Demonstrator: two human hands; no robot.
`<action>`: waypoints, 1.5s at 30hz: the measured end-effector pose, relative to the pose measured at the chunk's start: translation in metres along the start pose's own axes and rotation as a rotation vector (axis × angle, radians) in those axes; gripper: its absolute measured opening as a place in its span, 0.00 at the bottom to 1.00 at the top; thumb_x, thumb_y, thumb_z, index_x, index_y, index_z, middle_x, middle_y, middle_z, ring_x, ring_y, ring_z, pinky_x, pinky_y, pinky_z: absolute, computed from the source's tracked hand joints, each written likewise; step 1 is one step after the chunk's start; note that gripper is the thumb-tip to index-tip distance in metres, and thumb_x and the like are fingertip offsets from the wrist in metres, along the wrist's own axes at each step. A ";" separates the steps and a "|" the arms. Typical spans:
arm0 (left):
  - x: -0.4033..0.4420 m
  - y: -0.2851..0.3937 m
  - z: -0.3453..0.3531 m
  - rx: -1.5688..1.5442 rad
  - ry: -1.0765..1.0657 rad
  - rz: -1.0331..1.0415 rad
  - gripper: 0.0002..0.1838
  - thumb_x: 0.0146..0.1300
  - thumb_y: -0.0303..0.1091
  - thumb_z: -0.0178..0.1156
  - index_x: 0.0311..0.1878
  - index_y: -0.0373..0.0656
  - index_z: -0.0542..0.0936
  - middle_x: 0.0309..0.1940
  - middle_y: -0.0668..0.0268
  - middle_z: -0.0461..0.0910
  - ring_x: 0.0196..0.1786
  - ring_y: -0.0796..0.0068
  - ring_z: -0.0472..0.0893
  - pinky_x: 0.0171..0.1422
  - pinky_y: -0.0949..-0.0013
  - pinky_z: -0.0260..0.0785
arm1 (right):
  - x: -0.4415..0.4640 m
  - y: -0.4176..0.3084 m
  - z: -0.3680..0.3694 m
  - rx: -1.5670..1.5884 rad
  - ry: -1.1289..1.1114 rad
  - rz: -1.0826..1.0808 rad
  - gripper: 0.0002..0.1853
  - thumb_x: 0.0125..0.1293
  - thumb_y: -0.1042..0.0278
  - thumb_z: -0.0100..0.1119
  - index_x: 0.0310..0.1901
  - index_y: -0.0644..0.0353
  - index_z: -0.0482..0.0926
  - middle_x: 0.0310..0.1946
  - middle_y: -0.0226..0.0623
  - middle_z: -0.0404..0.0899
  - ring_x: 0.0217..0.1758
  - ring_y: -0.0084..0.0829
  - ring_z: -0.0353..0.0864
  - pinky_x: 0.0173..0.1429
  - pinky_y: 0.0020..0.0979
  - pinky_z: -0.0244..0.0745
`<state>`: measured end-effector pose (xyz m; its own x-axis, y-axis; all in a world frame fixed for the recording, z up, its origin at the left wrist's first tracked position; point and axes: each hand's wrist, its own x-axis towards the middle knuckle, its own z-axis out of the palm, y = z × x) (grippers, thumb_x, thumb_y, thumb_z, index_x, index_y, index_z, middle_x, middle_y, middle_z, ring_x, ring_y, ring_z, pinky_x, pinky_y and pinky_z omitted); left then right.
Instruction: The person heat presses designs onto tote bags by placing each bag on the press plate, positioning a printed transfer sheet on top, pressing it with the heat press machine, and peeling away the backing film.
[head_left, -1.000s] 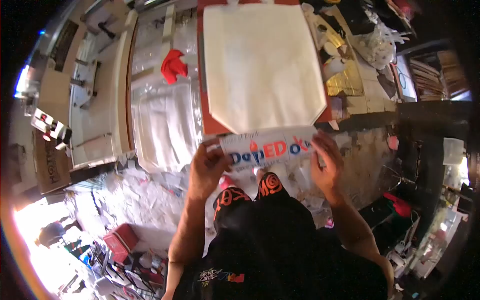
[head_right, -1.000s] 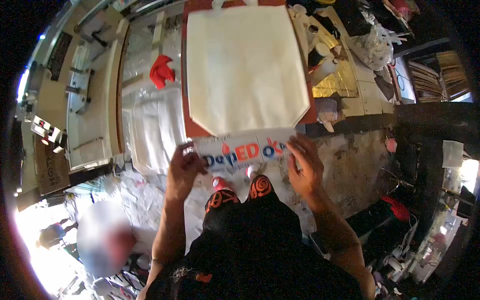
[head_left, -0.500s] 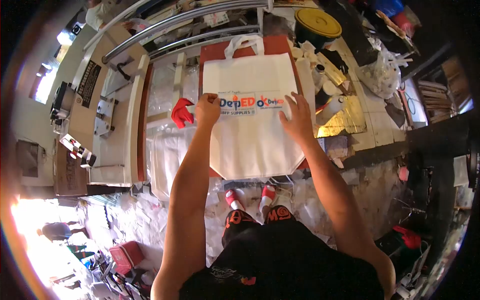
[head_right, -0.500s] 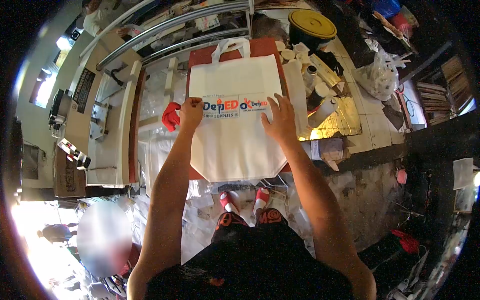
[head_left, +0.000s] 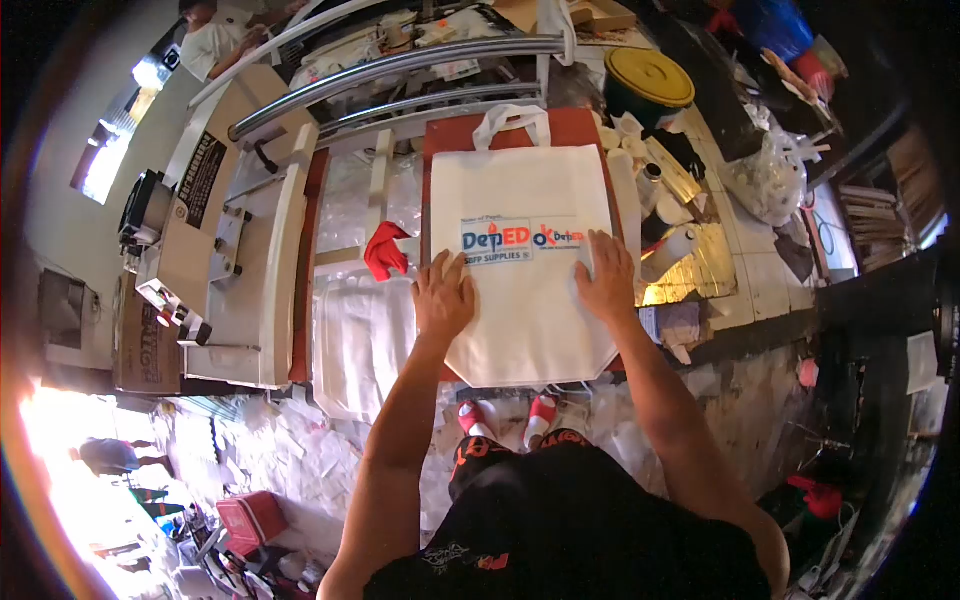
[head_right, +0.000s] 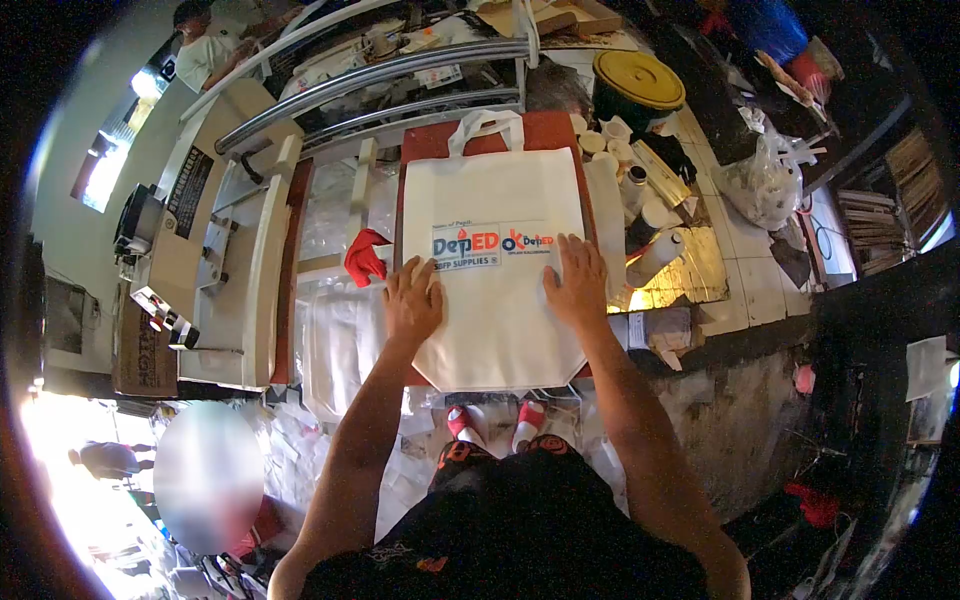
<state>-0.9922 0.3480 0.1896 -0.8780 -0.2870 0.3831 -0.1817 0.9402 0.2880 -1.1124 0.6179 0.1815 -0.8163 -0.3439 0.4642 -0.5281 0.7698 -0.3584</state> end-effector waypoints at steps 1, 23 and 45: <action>-0.001 0.000 0.000 -0.001 0.001 -0.003 0.24 0.62 0.41 0.59 0.62 0.53 0.78 0.64 0.62 0.73 0.62 0.54 0.71 0.65 0.47 0.64 | 0.000 0.000 -0.001 -0.001 -0.002 -0.002 0.25 0.61 0.61 0.61 0.61 0.58 0.75 0.65 0.46 0.69 0.70 0.53 0.63 0.72 0.54 0.57; -0.003 -0.004 0.002 -0.039 -0.021 0.009 0.28 0.63 0.42 0.58 0.68 0.53 0.73 0.66 0.61 0.70 0.65 0.48 0.68 0.67 0.45 0.61 | -0.004 0.007 -0.001 0.012 -0.055 -0.027 0.26 0.64 0.58 0.59 0.63 0.54 0.74 0.66 0.46 0.67 0.72 0.53 0.60 0.74 0.54 0.55; -0.041 -0.338 -0.294 0.486 0.031 -0.621 0.24 0.59 0.42 0.66 0.51 0.34 0.76 0.49 0.44 0.77 0.55 0.44 0.77 0.60 0.49 0.69 | -0.006 0.009 0.004 0.010 0.057 -0.100 0.24 0.59 0.62 0.63 0.58 0.57 0.77 0.62 0.48 0.71 0.67 0.55 0.66 0.71 0.53 0.59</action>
<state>-0.7644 -0.0120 0.3339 -0.5410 -0.7841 0.3041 -0.8143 0.5788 0.0437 -1.1136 0.6247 0.1722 -0.7447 -0.3878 0.5431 -0.6091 0.7275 -0.3157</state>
